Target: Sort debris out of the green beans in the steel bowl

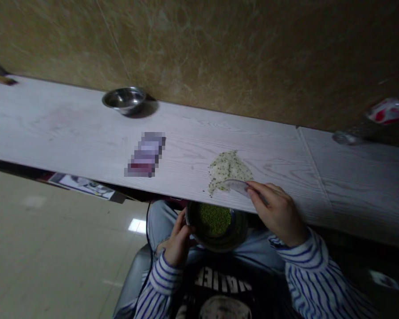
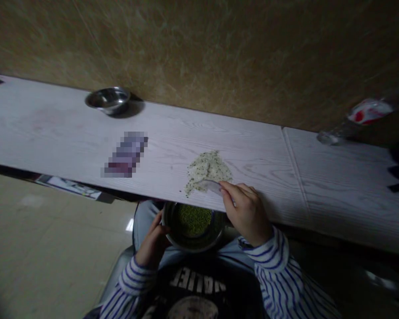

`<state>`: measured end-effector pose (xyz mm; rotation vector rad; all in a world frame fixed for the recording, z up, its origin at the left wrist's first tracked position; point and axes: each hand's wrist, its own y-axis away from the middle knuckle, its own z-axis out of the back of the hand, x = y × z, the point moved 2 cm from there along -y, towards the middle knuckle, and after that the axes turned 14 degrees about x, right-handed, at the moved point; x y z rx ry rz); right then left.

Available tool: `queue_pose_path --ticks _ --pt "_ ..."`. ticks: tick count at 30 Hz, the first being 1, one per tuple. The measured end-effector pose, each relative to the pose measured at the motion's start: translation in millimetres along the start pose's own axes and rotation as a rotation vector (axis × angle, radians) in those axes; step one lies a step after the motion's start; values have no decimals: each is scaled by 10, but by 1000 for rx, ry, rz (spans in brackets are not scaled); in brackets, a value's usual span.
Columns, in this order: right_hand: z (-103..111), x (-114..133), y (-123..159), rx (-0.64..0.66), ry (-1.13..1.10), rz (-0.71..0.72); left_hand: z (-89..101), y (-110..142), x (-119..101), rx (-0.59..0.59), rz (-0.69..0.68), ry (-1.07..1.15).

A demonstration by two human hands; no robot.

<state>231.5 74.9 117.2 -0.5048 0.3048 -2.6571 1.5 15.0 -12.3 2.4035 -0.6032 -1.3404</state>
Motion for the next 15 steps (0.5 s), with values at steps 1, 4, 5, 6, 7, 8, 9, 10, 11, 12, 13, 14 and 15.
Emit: queue_pose_path --ticks 1,4,5,6,7,8,9,10,11,12,13,14,15 --pt "-7 -9 0 -4 2 -8 -2 -1 1 -2 6 13" --pt "-35 -10 -7 3 4 -14 -15 -1 -1 0 24 61" --pt "-43 -2 -8 9 2 -12 -20 2 -3 1 22 68" --pt "-47 11 -7 14 -3 -8 -25 5 -5 2 20 73" --pt "-50 26 -3 19 -8 -5 -28 9 -6 3 18 73" --pt "-51 42 2 27 -13 -2 -29 12 -6 1 16 71" --pt "-51 58 9 36 -20 2 -27 14 -5 -3 15 68" --pt "-49 73 18 46 -27 7 -22 15 -2 -10 16 66" --pt "-45 86 28 55 -35 12 -16 15 0 -11 19 67" --pt "-38 95 39 62 -42 15 -10 14 3 -8 22 71" --pt "-28 100 50 67 -48 15 -5 11 6 -4 25 78" --pt "-16 101 62 67 -51 14 -2 9 7 4 30 86" --pt "-3 99 74 63 -50 11 -1 6 8 11 34 92"
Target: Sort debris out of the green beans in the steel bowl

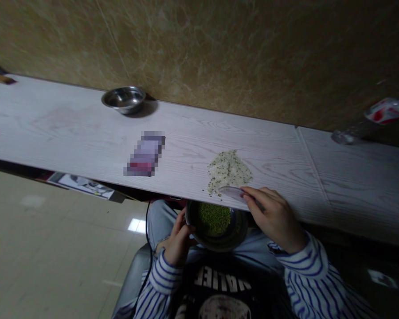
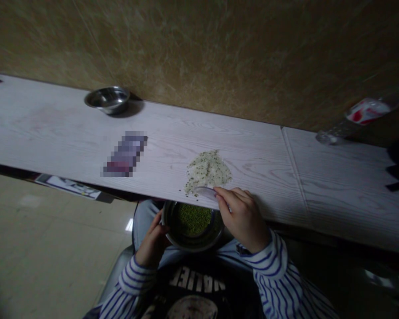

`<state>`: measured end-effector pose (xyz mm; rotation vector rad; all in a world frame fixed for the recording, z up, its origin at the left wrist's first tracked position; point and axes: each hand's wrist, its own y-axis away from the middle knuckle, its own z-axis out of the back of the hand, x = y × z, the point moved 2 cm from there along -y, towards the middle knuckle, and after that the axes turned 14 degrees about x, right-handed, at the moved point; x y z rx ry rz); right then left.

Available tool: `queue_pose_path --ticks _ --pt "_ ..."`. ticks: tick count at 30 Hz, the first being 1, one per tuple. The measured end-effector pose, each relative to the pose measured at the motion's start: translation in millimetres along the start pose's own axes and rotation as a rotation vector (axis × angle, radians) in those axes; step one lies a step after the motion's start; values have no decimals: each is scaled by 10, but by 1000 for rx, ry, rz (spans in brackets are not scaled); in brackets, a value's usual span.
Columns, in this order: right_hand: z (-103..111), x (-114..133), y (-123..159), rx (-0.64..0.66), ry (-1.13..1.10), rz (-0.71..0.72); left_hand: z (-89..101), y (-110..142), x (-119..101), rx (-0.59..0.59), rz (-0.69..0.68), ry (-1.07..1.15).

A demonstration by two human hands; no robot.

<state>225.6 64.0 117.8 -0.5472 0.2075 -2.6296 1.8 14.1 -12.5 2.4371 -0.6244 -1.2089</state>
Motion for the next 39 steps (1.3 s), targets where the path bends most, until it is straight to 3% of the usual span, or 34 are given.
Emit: queue_pose_path --ticks 21,39 --pt "9 5 100 36 3 3 -37 15 -1 -47 -21 1" --pt "3 23 72 47 -1 1 -24 24 -3 -21 -24 -10"
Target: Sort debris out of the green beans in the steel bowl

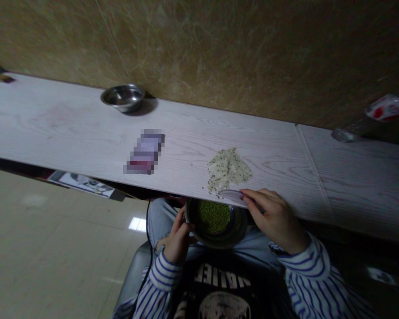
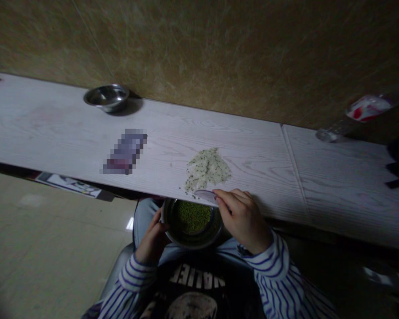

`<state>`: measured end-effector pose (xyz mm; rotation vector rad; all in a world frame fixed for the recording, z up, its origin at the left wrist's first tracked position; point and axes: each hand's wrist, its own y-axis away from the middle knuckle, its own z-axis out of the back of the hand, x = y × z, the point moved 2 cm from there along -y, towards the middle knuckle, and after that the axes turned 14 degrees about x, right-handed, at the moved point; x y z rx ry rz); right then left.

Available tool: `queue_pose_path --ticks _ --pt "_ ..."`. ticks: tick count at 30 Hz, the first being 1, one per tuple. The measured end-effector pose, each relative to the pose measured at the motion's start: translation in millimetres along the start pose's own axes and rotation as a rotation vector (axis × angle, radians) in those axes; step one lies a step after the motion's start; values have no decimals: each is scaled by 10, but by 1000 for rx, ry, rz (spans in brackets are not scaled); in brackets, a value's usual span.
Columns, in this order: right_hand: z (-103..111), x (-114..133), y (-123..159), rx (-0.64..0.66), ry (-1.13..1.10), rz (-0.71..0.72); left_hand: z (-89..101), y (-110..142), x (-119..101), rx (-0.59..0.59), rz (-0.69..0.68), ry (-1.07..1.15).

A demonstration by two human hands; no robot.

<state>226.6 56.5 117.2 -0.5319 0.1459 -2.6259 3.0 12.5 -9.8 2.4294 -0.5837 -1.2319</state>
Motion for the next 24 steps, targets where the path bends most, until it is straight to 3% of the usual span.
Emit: queue_pose_path --ticks 12,24 --pt "-15 129 1 26 -49 33 -9 1 -9 8 -2 1" --pt "-107 105 -108 -12 -63 -4 4 14 -72 -4 -11 -7"
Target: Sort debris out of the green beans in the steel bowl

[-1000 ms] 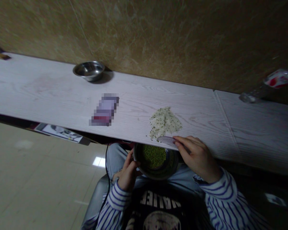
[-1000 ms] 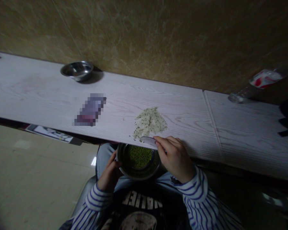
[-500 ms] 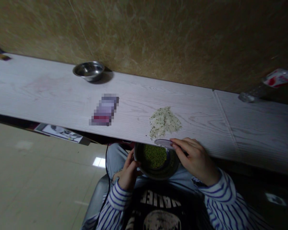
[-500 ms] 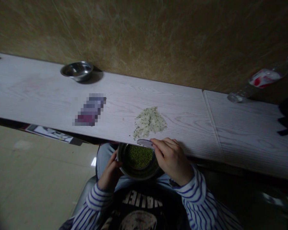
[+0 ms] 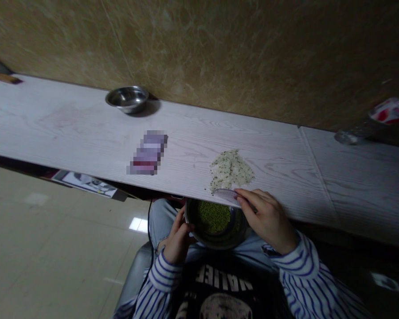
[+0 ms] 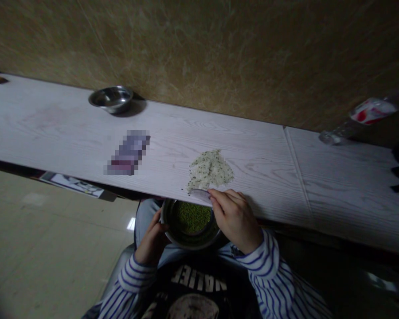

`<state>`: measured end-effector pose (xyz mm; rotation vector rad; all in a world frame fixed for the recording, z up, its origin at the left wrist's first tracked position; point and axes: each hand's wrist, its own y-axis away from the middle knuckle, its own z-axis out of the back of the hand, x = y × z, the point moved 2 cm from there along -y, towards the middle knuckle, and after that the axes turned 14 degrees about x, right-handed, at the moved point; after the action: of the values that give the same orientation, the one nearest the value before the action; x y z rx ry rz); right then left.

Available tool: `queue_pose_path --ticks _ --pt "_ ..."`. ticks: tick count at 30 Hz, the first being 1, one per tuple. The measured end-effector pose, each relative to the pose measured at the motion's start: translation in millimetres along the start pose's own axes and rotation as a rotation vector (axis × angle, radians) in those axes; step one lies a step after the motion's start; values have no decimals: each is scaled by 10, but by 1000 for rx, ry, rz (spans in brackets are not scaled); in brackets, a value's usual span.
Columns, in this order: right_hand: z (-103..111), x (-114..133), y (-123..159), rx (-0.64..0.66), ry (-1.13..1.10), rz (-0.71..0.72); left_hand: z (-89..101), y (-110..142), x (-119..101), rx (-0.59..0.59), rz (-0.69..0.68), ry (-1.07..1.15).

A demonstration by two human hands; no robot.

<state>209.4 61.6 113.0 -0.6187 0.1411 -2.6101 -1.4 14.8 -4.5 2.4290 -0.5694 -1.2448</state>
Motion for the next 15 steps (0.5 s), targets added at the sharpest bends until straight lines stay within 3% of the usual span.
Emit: queue_pose_path --ticks 15 --pt "-37 114 -33 47 -35 37 13 2 -57 -6 -30 19"
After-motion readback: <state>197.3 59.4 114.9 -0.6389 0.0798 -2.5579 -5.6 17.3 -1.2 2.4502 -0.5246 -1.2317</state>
